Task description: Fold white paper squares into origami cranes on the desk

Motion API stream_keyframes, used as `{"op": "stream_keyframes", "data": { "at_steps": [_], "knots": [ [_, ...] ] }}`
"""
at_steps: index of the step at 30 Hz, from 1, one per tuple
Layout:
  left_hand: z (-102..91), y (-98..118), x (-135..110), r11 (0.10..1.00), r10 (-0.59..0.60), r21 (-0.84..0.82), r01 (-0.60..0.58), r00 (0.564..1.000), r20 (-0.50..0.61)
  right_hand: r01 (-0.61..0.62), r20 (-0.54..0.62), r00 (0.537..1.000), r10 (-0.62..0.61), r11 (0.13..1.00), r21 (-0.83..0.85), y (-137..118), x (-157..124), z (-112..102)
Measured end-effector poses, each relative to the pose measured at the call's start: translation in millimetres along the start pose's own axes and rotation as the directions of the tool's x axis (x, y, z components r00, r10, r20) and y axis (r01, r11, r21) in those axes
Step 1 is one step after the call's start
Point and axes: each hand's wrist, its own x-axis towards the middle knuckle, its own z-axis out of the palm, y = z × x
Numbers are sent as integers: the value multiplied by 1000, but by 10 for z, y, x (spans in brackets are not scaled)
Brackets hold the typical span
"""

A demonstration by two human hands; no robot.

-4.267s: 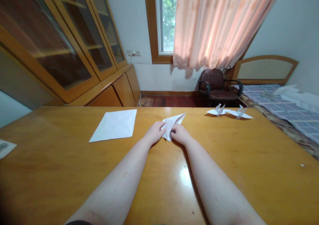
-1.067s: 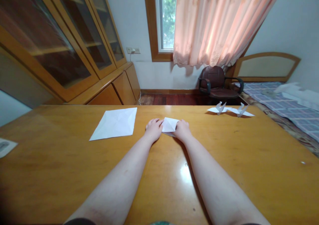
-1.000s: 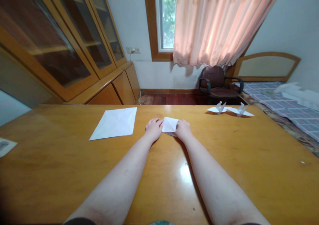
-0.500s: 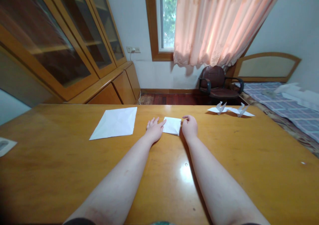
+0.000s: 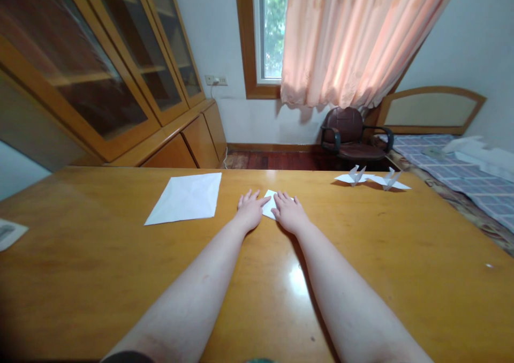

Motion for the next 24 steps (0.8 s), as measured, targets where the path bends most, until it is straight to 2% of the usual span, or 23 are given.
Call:
{"op": "stream_keyframes", "data": {
  "at_steps": [3,9,12,16,20,21,24],
  "knots": [
    [-10,6,-3,999,-46,3,46,999,-8,-73,-9,997,73,997,-16,-2,-8,-7],
    [-63,15,-8,996,-87,5,87,995,-42,-92,16,996,92,995,-43,-31,-25,28],
    [-94,37,-17,999,-32,2,33,998,-56,-71,20,997,72,996,-56,-82,-48,62],
    [-101,63,-39,995,100,9,-100,995,13,-1,22,1000,1,1000,-31,-139,-64,60],
    [-73,52,-56,992,117,36,-119,992,55,67,-13,998,-67,997,48,-101,-21,0],
    [-63,45,-57,992,115,41,-117,992,55,58,-29,998,-56,995,81,-78,-3,-15],
    [-36,22,-51,992,110,52,-112,993,49,-65,-111,990,82,987,143,-7,44,-39]
  ]
}}
